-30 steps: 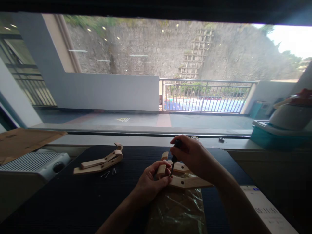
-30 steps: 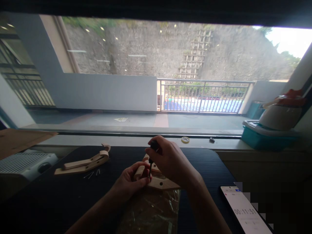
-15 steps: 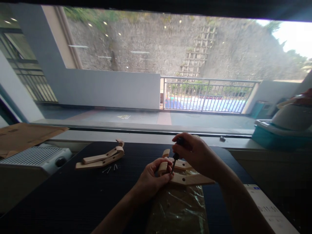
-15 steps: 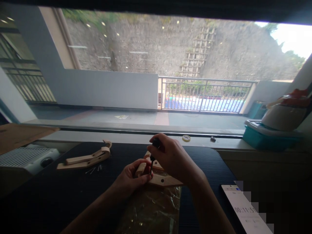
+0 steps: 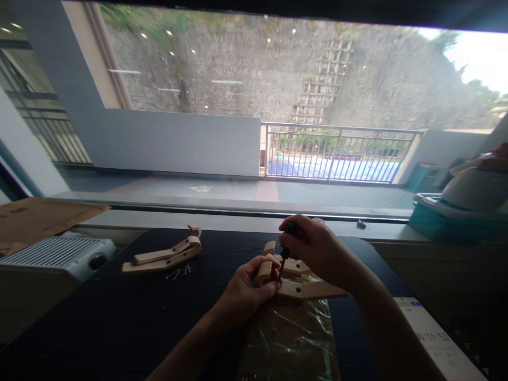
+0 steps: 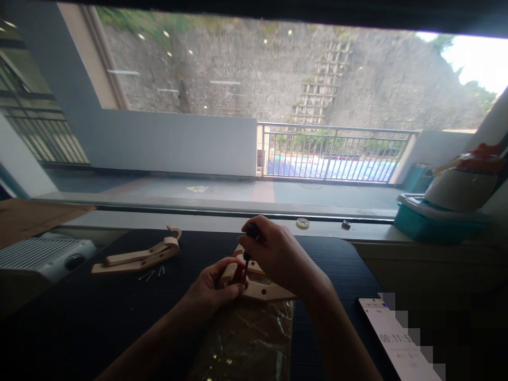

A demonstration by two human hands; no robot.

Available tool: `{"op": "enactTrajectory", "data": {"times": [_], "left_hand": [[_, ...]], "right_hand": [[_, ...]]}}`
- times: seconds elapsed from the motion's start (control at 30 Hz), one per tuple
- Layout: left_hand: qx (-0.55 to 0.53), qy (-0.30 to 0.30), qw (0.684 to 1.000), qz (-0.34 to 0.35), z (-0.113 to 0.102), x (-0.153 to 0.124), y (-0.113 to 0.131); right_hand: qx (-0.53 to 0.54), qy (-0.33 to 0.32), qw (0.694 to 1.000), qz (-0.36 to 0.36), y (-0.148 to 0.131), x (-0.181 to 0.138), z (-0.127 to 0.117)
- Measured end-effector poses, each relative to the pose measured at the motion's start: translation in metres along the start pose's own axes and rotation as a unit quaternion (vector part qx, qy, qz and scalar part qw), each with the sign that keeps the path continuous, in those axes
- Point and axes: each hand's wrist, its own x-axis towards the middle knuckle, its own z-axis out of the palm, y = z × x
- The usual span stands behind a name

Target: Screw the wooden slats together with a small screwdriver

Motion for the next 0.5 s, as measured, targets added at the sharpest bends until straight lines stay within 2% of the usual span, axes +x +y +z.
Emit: {"op": "enactTrajectory", "data": {"times": [0.23,0.37,0.5], "left_hand": [[0.004,0.003,1.0,0.003,0.0,0.0,0.003],[-0.016,0.002,1.0,0.005,0.001,0.0,-0.002],[0.0,0.028,1.0,0.014,0.005,0.0,-0.007]], "right_hand": [[-0.007,-0.048,0.999,0.004,-0.009,-0.007,-0.006],[-0.018,-0.048,0.999,0.005,-0.011,-0.009,-0.007],[-0.041,-0.039,0.998,0.007,-0.01,-0.009,-0.007]]}}
